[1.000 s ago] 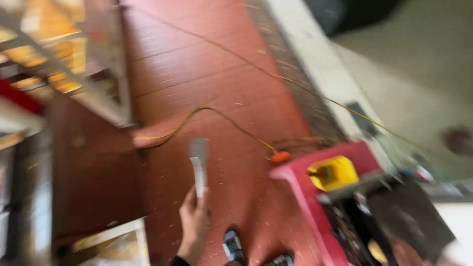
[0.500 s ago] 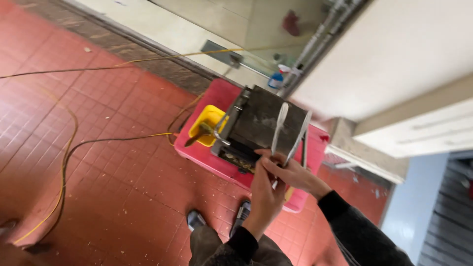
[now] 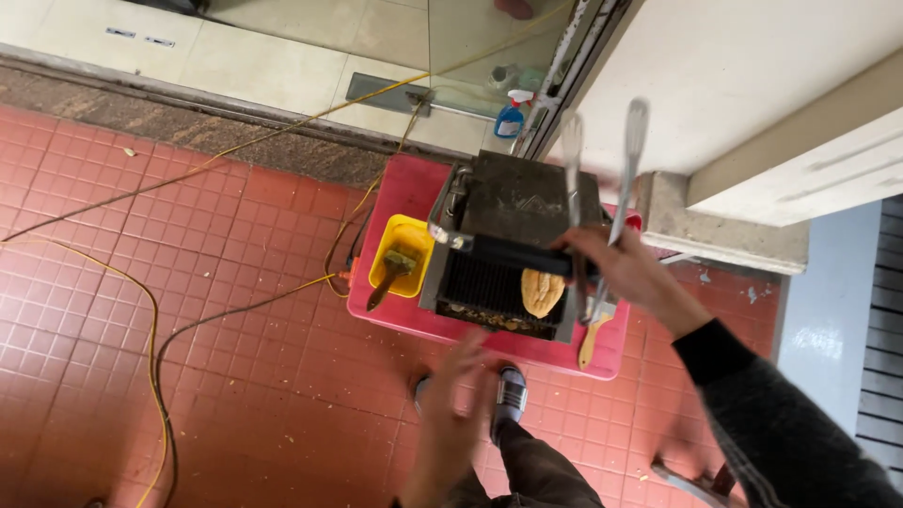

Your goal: Preparing a meal by toasting bread, brushing it with sauce, cutting it, and adding various toppings into a container.

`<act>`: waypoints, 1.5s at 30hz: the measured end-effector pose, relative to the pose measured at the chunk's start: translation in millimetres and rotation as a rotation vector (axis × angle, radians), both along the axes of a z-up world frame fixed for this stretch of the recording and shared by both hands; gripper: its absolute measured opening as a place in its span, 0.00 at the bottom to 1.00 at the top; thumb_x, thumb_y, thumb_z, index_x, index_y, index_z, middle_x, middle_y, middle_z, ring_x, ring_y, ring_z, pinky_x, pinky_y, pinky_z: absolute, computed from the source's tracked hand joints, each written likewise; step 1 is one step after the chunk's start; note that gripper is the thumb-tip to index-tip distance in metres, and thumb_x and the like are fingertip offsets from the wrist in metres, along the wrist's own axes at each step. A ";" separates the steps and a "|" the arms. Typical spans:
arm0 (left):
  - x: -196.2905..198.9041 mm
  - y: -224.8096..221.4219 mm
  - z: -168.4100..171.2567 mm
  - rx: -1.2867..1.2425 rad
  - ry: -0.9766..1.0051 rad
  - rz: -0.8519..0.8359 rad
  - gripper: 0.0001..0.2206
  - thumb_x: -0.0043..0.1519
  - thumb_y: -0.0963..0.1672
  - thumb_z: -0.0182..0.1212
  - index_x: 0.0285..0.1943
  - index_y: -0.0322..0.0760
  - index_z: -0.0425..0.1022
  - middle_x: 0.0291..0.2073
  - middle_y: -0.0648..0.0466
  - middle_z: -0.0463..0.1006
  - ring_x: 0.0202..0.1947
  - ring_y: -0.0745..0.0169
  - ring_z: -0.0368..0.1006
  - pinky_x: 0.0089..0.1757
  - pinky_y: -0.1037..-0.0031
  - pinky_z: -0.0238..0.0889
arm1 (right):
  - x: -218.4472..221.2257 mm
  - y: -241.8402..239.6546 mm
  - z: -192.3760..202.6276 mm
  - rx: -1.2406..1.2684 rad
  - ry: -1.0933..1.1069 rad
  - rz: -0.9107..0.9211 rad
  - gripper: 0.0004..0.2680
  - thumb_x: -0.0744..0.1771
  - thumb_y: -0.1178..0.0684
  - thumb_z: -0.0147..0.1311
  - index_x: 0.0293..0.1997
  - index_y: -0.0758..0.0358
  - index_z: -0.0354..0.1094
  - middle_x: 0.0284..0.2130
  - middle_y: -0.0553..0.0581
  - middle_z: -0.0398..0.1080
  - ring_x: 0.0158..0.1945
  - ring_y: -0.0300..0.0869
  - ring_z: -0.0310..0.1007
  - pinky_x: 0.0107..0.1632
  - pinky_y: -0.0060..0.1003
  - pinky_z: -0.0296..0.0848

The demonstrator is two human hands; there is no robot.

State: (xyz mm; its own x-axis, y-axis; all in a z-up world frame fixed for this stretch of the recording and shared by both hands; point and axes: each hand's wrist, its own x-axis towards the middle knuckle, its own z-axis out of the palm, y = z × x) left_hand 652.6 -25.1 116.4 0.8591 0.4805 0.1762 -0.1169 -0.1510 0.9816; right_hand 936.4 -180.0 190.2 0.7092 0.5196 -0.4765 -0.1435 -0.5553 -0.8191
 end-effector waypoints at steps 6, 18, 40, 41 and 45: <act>9.1 154.7 -151.8 0.207 0.659 0.313 0.26 0.74 0.50 0.57 0.81 0.40 0.71 0.51 0.50 0.78 0.46 0.52 0.67 0.45 0.56 0.61 | 47.7 6.3 13.0 0.238 -0.138 -0.245 0.07 0.70 0.57 0.49 0.38 0.66 0.72 0.22 0.60 0.70 0.22 0.50 0.75 0.21 0.41 0.73; 90.9 212.4 -268.4 0.273 0.720 0.074 0.30 0.69 0.47 0.65 0.84 0.46 0.69 0.43 0.55 0.85 0.42 0.60 0.80 0.44 0.63 0.75 | 86.0 39.4 66.3 -0.051 -0.383 -0.482 0.12 0.71 0.48 0.36 0.27 0.52 0.47 0.19 0.52 0.48 0.22 0.44 0.52 0.22 0.44 0.43; 143.7 239.2 -241.0 1.073 0.511 -0.377 0.14 0.74 0.45 0.66 0.66 0.38 0.80 0.47 0.44 0.84 0.41 0.42 0.84 0.34 0.54 0.83 | 126.7 20.6 40.7 -0.046 -0.427 -0.626 0.07 0.71 0.43 0.41 0.44 0.51 0.56 0.37 0.51 0.57 0.33 0.45 0.82 0.23 0.50 0.62; 144.9 239.8 -244.3 1.077 0.511 -0.375 0.14 0.74 0.45 0.66 0.66 0.38 0.80 0.47 0.44 0.84 0.41 0.42 0.84 0.34 0.54 0.83 | 128.6 18.6 37.1 -0.042 -0.427 -0.626 0.07 0.71 0.43 0.41 0.44 0.51 0.56 0.37 0.51 0.57 0.33 0.45 0.82 0.23 0.50 0.62; 151.3 242.2 -239.0 1.051 0.600 -0.493 0.15 0.73 0.47 0.64 0.68 0.48 0.79 0.43 0.47 0.86 0.40 0.42 0.85 0.37 0.50 0.80 | 127.5 17.8 36.7 -0.115 -0.456 -0.613 0.09 0.72 0.41 0.39 0.45 0.51 0.59 0.40 0.52 0.59 0.34 0.43 0.62 0.27 0.49 0.61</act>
